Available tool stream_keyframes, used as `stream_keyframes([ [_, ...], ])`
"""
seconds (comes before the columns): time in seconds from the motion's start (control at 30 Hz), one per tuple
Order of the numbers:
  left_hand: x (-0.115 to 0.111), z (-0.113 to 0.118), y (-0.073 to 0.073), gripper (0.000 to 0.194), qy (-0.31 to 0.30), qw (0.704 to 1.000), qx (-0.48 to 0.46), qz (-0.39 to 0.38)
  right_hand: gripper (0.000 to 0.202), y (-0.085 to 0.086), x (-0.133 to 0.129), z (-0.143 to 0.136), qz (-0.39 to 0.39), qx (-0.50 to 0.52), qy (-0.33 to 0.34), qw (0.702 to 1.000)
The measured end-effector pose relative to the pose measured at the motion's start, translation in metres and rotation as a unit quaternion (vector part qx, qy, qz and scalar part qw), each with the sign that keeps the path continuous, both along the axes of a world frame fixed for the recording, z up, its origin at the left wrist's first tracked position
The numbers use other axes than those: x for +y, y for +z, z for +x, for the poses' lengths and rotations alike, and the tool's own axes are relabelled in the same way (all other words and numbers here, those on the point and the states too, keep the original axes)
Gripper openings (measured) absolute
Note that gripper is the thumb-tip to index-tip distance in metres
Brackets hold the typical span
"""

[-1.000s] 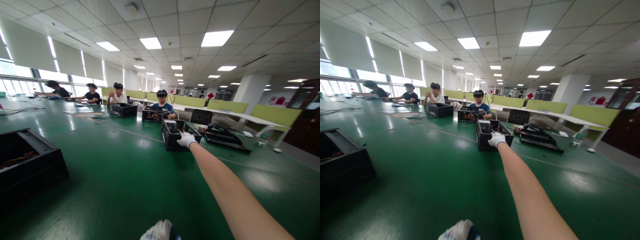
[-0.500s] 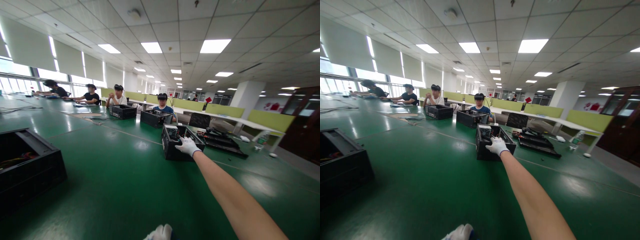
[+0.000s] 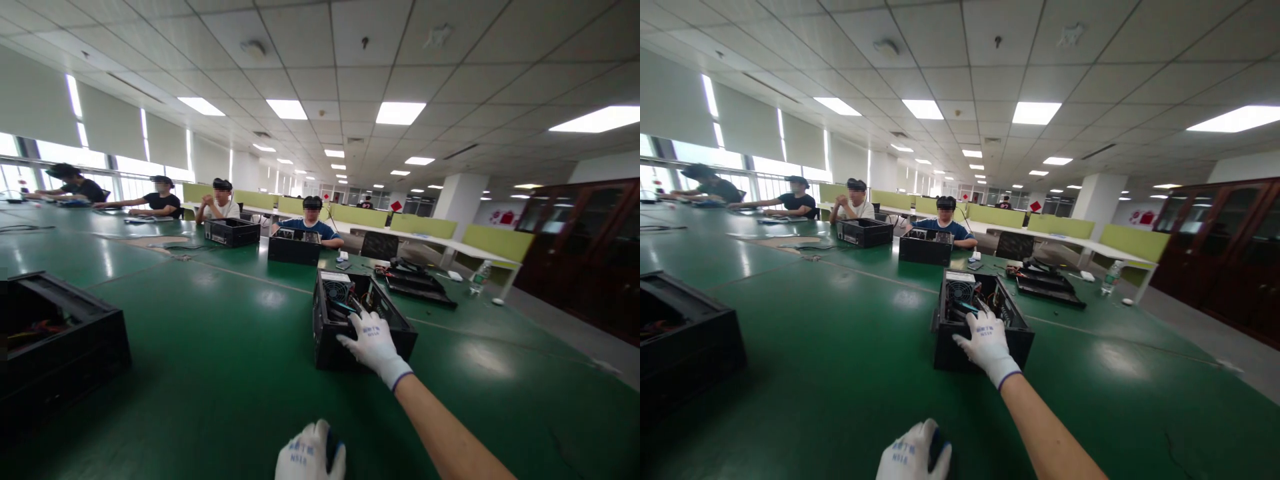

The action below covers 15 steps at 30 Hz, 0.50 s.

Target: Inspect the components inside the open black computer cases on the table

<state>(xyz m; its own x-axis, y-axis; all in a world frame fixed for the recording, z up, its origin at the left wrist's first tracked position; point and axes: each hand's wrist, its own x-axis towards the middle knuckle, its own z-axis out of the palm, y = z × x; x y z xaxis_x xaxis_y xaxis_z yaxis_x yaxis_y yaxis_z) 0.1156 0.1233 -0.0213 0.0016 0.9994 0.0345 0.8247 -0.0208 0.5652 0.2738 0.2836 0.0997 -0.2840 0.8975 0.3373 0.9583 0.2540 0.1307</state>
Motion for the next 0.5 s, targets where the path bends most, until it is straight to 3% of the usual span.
stream_keyframes([
  [0.1, -0.001, -0.003, 0.006, 0.038, -0.005, 1.0, -0.01, 0.013, 0.065, -0.002, -0.032, -0.002, 0.007, 0.011, -0.004, 1.0],
  [0.2, -0.002, -0.008, 0.009, 0.041, 0.033, 0.996, -0.053, 0.06, 0.064, -0.003, -0.059, -0.002, 0.008, 0.019, -0.011, 1.0],
  [0.33, 0.0, -0.019, 0.01, 0.04, 0.101, 0.971, -0.141, 0.166, 0.063, -0.002, -0.09, -0.002, -0.001, 0.029, -0.019, 0.999],
  [0.5, 0.004, -0.039, 0.017, 0.038, 0.121, 0.942, -0.196, 0.243, 0.063, 0.002, -0.126, -0.002, -0.028, 0.037, -0.031, 0.998],
])
